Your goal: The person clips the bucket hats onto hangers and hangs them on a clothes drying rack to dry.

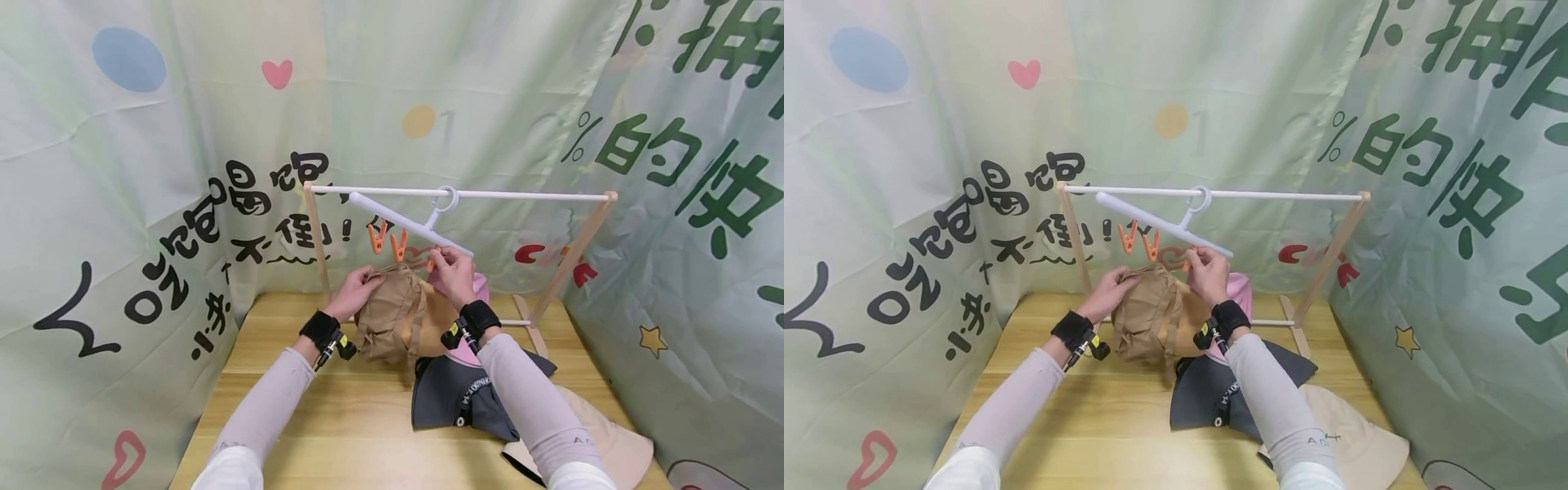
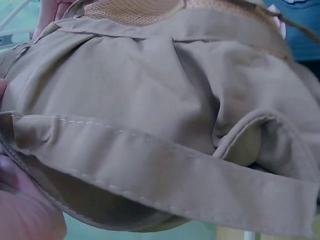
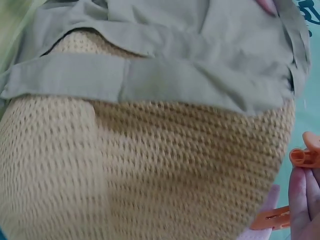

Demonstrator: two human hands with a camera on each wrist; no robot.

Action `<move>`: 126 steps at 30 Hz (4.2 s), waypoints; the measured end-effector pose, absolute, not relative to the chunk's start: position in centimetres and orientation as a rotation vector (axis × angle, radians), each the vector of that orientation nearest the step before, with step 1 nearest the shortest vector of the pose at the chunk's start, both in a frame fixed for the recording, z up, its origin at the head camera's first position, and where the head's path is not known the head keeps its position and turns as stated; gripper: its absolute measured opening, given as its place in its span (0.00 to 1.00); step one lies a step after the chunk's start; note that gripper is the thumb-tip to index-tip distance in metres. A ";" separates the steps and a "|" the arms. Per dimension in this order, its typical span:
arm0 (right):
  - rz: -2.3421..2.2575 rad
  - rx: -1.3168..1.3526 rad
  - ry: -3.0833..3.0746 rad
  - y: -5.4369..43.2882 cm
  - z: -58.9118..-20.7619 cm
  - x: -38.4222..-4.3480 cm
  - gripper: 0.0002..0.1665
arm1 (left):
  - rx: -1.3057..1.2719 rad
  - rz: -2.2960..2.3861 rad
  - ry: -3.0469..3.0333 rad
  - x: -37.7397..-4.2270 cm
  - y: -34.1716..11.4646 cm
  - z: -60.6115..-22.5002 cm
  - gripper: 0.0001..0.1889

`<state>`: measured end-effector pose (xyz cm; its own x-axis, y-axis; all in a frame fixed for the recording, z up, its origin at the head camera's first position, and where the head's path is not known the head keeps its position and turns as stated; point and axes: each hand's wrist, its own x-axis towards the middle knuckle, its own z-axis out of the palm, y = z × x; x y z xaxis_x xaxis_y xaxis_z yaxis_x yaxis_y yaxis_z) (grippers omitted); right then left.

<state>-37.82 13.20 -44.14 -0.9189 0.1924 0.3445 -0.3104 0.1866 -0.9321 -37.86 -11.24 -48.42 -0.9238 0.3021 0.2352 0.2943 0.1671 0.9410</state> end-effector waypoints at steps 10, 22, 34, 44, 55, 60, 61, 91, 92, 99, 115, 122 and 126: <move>1.935 0.084 -2.044 12.8 -44.0 -37.6 0.16 | 0.683 1.989 2.256 -38.6 -9.5 -48.6 0.15; 2.089 0.062 -2.029 12.6 -43.7 -37.4 0.20 | 0.729 1.949 2.310 -39.2 -8.2 -49.5 0.12; 1.992 0.112 -2.058 12.5 -43.7 -37.5 0.20 | 0.649 2.023 2.288 -39.2 -7.0 -49.7 0.09; 1.830 0.136 -2.131 12.7 -43.9 -37.6 0.15 | 0.619 2.053 2.312 -39.2 -6.1 -49.3 0.07; 1.781 0.098 -2.092 12.3 -44.1 -37.4 0.15 | 0.709 2.194 2.197 -39.0 -4.4 -48.2 0.20; 1.746 0.098 -2.110 11.9 -44.2 -37.2 0.15 | 0.803 2.169 2.286 -39.0 -3.7 -48.2 0.17; 1.741 0.101 -2.117 11.9 -44.1 -37.1 0.15 | 0.809 2.167 2.297 -38.9 -3.5 -48.1 0.15; 1.692 0.211 -2.174 12.7 -44.9 -36.9 0.18 | 0.651 2.325 2.286 -38.8 -3.5 -47.7 0.10; 1.690 0.219 -2.172 12.8 -44.9 -36.9 0.18 | 0.640 2.333 2.278 -38.8 -3.4 -47.6 0.10; 1.679 0.263 -2.169 12.9 -45.0 -36.9 0.19 | 0.599 2.353 2.263 -39.3 -3.4 -47.6 0.10; 1.345 0.232 -2.247 12.8 -44.3 -37.1 0.17 | 0.702 2.059 2.351 -40.3 -4.1 -46.8 0.23; 1.134 0.125 -2.274 13.1 -44.4 -37.2 0.17 | 0.683 1.863 2.529 -38.8 -4.9 -46.9 0.33; 1.057 0.077 -2.252 13.1 -44.5 -37.4 0.17 | 0.658 1.840 2.548 -37.6 -5.4 -46.9 0.31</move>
<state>-37.38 13.14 -44.46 -0.7927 0.2078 0.5731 -0.3081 0.6746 -0.6708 -37.63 -5.43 -46.92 -0.9138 0.2851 0.2892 0.3641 0.2601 0.8943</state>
